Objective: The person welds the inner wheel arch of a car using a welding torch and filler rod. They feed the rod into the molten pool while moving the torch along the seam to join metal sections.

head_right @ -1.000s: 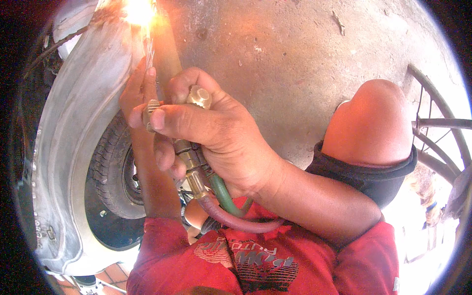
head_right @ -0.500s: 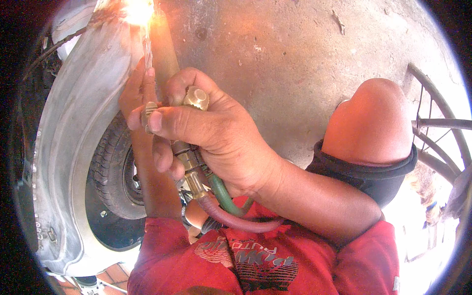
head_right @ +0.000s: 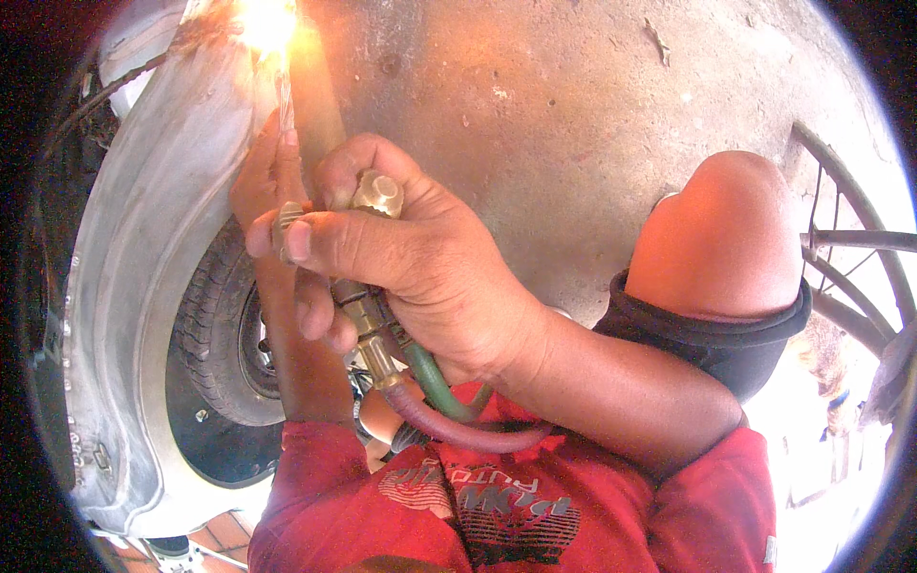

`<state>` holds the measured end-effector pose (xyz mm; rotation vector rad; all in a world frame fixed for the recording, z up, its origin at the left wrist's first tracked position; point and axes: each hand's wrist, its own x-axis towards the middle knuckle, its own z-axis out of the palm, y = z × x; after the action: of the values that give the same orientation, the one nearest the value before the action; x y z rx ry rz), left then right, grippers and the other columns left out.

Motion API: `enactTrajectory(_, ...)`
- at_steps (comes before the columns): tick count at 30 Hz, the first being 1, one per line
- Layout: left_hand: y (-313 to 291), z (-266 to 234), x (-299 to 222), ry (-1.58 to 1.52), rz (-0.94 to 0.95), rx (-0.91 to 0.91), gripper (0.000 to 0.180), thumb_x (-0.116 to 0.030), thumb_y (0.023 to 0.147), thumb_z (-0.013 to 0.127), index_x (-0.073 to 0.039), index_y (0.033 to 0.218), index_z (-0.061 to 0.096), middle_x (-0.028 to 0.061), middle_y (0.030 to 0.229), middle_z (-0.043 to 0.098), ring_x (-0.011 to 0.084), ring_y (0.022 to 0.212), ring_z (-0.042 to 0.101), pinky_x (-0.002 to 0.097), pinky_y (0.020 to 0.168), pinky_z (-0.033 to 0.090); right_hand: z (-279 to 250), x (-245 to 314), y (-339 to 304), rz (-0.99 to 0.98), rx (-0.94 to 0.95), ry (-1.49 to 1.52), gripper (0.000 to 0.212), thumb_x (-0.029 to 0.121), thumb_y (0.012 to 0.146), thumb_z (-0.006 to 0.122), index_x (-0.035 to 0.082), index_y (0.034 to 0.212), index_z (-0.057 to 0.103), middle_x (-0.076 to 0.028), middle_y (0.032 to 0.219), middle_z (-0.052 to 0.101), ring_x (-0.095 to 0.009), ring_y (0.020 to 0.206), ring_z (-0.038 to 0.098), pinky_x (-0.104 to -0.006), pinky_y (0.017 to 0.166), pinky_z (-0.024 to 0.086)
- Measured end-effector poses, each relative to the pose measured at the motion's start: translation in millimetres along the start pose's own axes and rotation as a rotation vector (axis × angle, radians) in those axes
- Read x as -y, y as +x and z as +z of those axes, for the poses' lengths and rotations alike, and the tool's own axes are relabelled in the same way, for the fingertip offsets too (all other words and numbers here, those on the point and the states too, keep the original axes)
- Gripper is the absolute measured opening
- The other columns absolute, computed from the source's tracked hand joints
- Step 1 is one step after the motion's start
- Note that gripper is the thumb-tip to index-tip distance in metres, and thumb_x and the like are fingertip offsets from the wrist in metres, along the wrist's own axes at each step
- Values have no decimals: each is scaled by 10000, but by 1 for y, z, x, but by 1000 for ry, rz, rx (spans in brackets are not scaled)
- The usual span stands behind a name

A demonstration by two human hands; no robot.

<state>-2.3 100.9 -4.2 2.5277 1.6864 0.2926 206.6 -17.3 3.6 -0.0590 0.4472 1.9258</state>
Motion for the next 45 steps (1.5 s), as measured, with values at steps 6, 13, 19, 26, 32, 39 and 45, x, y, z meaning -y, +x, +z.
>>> enactTrajectory(6,-1,1,-3,13,-5,-21,316,-174,1011,646,-59,1300,700,193,1127,745,307,958,739,393,833,572,1,0,-2,16,-10,-38,256,33,965,645,154,1036,430,-299,1171,679,-198,549,598,-267,433,433)
enactTrajectory(13,0,-2,-5,-25,-46,6,313,-174,1010,647,-59,1297,702,192,1116,747,307,969,742,394,843,573,1,0,-1,14,-9,-36,258,34,966,649,146,1029,426,-283,1169,683,-197,549,607,-269,434,437)
enactTrajectory(19,2,-1,-6,-9,-30,-2,314,-176,1008,648,-57,1294,703,198,1109,747,313,959,740,400,841,571,2,-1,-1,16,-25,-62,260,39,964,656,147,1039,432,-276,1155,694,-194,546,605,-270,431,437)
enactTrajectory(26,4,0,-7,1,-30,-1,315,-178,1006,650,-55,1290,704,204,1102,748,319,947,738,407,839,569,3,1,-1,16,-31,-115,256,39,966,672,151,1034,451,-256,1145,702,-187,570,646,-270,443,456)
enactTrajectory(32,4,1,-7,16,-35,1,315,-179,1004,650,-51,1286,705,210,1088,748,325,933,737,414,834,565,-1,-1,0,-24,-10,-223,253,22,971,678,147,1025,465,-235,1130,699,-175,601,678,-271,449,475)
enactTrajectory(39,5,-1,-10,11,-29,-4,306,-176,1008,640,-37,1272,706,220,1053,743,340,914,731,421,826,558,0,-2,2,-2,-3,-323,228,-3,973,657,135,1002,478,-187,1079,700,-146,611,686,-257,462,500)
enactTrajectory(45,3,0,-9,22,39,-37,302,-173,1012,632,-28,1266,706,226,1012,739,343,881,726,421,802,551,0,-2,2,6,-9,-492,196,-8,956,668,100,982,507,-61,852,662,-127,613,672,-266,493,533)
